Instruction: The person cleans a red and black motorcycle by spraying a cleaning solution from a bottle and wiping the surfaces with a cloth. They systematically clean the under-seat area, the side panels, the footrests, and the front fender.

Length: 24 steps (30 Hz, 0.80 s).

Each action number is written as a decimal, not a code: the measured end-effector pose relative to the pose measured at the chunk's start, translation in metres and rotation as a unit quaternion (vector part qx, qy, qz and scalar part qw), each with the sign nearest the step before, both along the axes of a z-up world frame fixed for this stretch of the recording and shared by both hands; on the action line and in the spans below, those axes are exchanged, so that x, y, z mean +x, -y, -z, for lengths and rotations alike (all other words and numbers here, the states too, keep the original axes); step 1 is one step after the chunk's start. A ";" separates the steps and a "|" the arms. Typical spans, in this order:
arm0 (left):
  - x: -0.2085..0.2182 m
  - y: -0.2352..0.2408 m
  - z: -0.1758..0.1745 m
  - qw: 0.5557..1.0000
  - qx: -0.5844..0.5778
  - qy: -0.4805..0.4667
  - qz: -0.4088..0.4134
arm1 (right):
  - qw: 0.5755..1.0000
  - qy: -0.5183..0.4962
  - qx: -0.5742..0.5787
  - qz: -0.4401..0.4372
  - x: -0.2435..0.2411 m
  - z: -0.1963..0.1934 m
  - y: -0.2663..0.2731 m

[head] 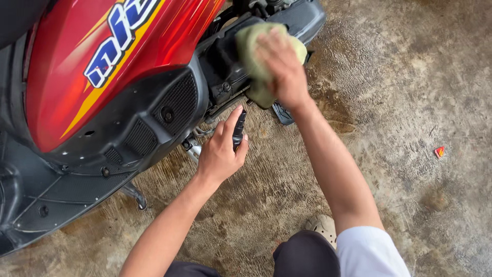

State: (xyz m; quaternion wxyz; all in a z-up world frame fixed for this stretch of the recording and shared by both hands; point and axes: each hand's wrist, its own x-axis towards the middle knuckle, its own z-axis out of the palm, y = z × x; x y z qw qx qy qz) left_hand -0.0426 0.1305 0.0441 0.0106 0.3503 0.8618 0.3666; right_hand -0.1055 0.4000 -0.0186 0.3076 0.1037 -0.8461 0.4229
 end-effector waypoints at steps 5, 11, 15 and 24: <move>0.009 0.010 -0.005 1.000 -0.012 -0.011 -0.009 | 0.831 -0.012 -0.556 -0.004 -0.048 0.031 -0.093; 0.006 0.005 0.000 0.998 -0.038 0.042 0.001 | 0.939 0.040 -0.282 0.191 -0.009 0.081 -0.022; 0.006 0.001 0.010 0.999 -0.019 0.036 0.017 | 0.932 0.097 -0.280 0.207 0.003 0.089 0.003; 0.011 0.020 -0.001 0.997 -0.039 0.063 0.018 | 0.737 -0.039 -0.671 0.074 -0.046 0.061 -0.075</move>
